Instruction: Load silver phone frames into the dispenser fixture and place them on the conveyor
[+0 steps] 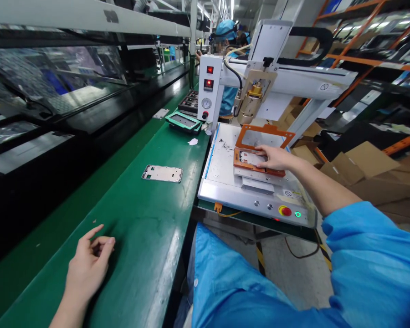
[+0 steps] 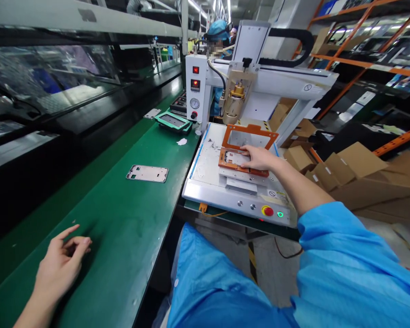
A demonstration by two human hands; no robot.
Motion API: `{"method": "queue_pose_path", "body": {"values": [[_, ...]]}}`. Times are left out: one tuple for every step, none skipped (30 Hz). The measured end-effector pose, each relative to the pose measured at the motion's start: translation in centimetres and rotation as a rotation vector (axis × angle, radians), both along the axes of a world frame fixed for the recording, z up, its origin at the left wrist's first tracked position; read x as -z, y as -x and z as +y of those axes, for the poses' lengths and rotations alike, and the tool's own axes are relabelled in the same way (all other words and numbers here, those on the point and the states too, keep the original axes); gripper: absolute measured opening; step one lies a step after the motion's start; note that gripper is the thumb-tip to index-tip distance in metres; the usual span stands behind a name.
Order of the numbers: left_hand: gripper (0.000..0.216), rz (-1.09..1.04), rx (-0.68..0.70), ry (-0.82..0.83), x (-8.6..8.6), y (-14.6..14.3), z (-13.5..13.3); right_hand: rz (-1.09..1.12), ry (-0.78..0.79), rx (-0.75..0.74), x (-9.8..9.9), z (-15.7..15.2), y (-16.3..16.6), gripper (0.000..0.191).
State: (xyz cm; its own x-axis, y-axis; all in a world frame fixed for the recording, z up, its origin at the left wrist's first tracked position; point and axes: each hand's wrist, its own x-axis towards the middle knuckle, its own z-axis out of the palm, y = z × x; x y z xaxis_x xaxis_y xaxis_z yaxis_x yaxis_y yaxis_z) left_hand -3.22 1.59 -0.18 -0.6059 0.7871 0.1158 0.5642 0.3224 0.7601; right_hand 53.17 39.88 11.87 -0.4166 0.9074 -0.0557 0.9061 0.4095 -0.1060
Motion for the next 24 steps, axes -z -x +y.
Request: {"method": "queue_pose_path", "body": {"values": [[0.078, -0.013, 0.010, 0.021, 0.1, 0.1, 0.0, -0.026, 0.002, 0.001, -0.1, -0.2, 0.2, 0.090], [0.079, -0.021, 0.017, 0.038, 0.2, 0.2, 0.0, -0.047, 0.008, 0.002, -0.2, -0.4, 0.5, 0.091], [0.080, -0.023, 0.017, 0.052, 0.2, 0.2, 0.0, -0.060, 0.015, 0.000, -0.4, -0.7, 0.8, 0.092], [0.080, -0.018, 0.007, 0.061, 0.2, 0.2, -0.1, -0.063, 0.016, -0.010, -0.6, -1.1, 1.0, 0.093], [0.079, -0.013, 0.000, 0.068, 0.1, 0.1, -0.1, -0.053, -0.006, -0.029, -0.9, -1.3, 1.3, 0.091], [0.079, -0.011, -0.007, 0.075, 0.0, 0.0, -0.2, -0.028, -0.066, -0.051, -1.2, -1.5, 1.4, 0.086], [0.078, -0.009, -0.011, 0.083, -0.3, -0.1, -0.2, 0.011, -0.168, -0.068, -1.7, -1.5, 1.5, 0.080], [0.078, -0.005, -0.013, 0.092, -0.6, -0.3, -0.2, 0.056, -0.306, -0.069, -2.2, -1.3, 1.5, 0.075], [0.078, -0.002, -0.014, 0.100, -0.9, -0.5, -0.2, 0.097, -0.455, -0.051, -2.7, -1.0, 1.4, 0.072], [0.078, 0.001, -0.014, 0.105, -1.2, -0.8, -0.2, 0.123, -0.579, -0.016, -3.2, -0.7, 1.3, 0.072], [0.078, 0.001, -0.016, 0.112, -1.6, -1.0, -0.2, 0.127, -0.656, 0.028, -3.6, -0.3, 1.2, 0.074], [0.078, 0.000, -0.021, 0.118, -1.9, -1.2, -0.1, 0.114, -0.683, 0.067, -4.0, -0.1, 1.0, 0.075], [0.078, -0.001, -0.027, 0.125, -2.3, -1.4, -0.1, 0.087, -0.674, 0.090, -4.2, -0.1, 0.9, 0.071], [0.077, -0.002, -0.029, 0.131, -2.5, -1.6, -0.1, 0.051, -0.642, 0.088, -4.2, -0.5, 0.8, 0.063], [0.077, 0.000, -0.028, 0.137, -2.7, -1.7, -0.1, 0.010, -0.606, 0.063, -4.1, -1.1, 0.8, 0.051], [0.076, 0.003, -0.025, 0.144, -2.9, -1.8, -0.1, -0.032, -0.576, 0.024, -3.7, -2.1, 0.7, 0.040], [0.076, 0.008, -0.020, 0.152, -2.9, -1.8, -0.1, -0.072, -0.548, -0.024, -3.2, -3.3, 0.6, 0.032], [0.075, 0.013, -0.014, 0.159, -3.0, -1.8, -0.1, -0.103, -0.520, -0.071, -2.6, -4.7, 0.2, 0.027], [0.075, 0.019, -0.009, 0.169, -3.0, -1.9, -0.2, -0.121, -0.492, -0.108, -1.9, -6.1, -0.3, 0.026], [0.074, 0.026, -0.003, 0.183, -3.0, -1.9, -0.2, -0.116, -0.466, -0.125, -1.1, -7.5, -1.1, 0.027], [0.074, 0.033, 0.004, 0.199, -3.0, -2.0, -0.2, -0.089, -0.434, -0.118, -0.4, -8.8, -2.1, 0.029], [0.073, 0.043, 0.012, 0.214, -3.0, -2.2, -0.3, -0.051, -0.383, -0.090, 0.4, -10.0, -3.3, 0.031], [0.072, 0.057, 0.023, 0.227, -3.0, -2.4, -0.3, -0.011, -0.306, -0.043, 1.1, -11.0, -4.7, 0.034], [0.071, 0.073, 0.034, 0.237, -3.1, -2.6, -0.4, 0.023, -0.202, 0.015, 1.8, -12.0, -6.2, 0.036]]}}
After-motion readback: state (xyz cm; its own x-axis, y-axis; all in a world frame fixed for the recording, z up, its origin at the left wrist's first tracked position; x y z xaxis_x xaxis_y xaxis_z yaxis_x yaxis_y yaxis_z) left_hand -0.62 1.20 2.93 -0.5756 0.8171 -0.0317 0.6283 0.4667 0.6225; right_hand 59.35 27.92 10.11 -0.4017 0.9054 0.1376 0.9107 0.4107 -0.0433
